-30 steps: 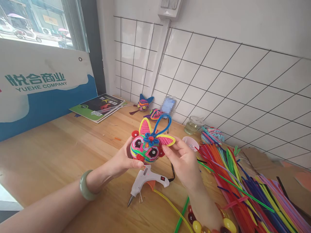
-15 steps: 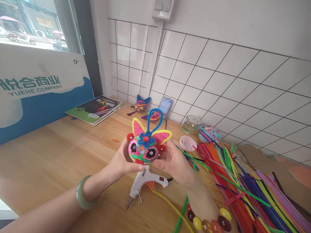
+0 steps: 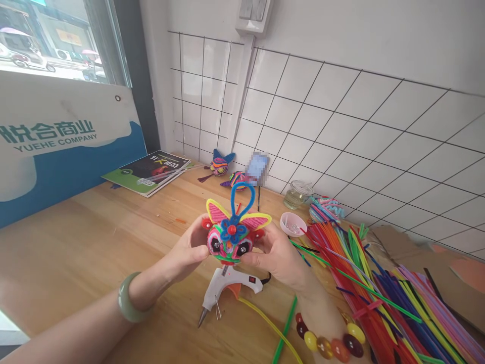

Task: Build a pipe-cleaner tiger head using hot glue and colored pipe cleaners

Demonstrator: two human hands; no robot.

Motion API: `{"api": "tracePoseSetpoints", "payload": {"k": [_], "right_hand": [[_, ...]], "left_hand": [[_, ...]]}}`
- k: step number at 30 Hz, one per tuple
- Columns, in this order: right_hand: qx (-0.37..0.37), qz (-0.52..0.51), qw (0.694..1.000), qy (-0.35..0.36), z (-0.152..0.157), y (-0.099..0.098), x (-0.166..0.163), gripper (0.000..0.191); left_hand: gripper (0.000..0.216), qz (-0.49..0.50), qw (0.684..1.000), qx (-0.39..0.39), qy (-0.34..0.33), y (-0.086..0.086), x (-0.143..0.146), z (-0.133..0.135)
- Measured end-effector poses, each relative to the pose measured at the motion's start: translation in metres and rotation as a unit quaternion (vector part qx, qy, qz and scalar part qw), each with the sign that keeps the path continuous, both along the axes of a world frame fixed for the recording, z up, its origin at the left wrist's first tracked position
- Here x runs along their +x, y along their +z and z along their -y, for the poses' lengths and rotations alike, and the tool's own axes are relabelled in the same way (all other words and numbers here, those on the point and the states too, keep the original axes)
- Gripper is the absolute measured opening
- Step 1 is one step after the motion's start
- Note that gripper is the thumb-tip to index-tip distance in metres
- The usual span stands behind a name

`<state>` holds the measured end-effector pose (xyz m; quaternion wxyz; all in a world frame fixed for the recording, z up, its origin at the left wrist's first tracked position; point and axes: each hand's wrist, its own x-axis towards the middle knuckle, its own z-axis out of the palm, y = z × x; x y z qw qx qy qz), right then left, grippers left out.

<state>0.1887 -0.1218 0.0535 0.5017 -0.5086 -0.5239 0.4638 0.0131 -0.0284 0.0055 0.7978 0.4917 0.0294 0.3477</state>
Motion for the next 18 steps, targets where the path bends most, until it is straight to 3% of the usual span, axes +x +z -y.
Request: {"api": "tracePoseSetpoints", "payload": {"k": [7,18], "right_hand": [[-0.005,0.093,0.995,-0.04,0.003,-0.004,-0.001,0.08],[0.001,0.106,0.994,-0.028,0.002,-0.01,-0.001,0.079]], "left_hand": [[0.057,-0.046,0.999,0.013,0.012,0.001,-0.003,-0.007],[0.053,-0.082,0.997,-0.006,0.009,0.0,-0.006,-0.013]]}}
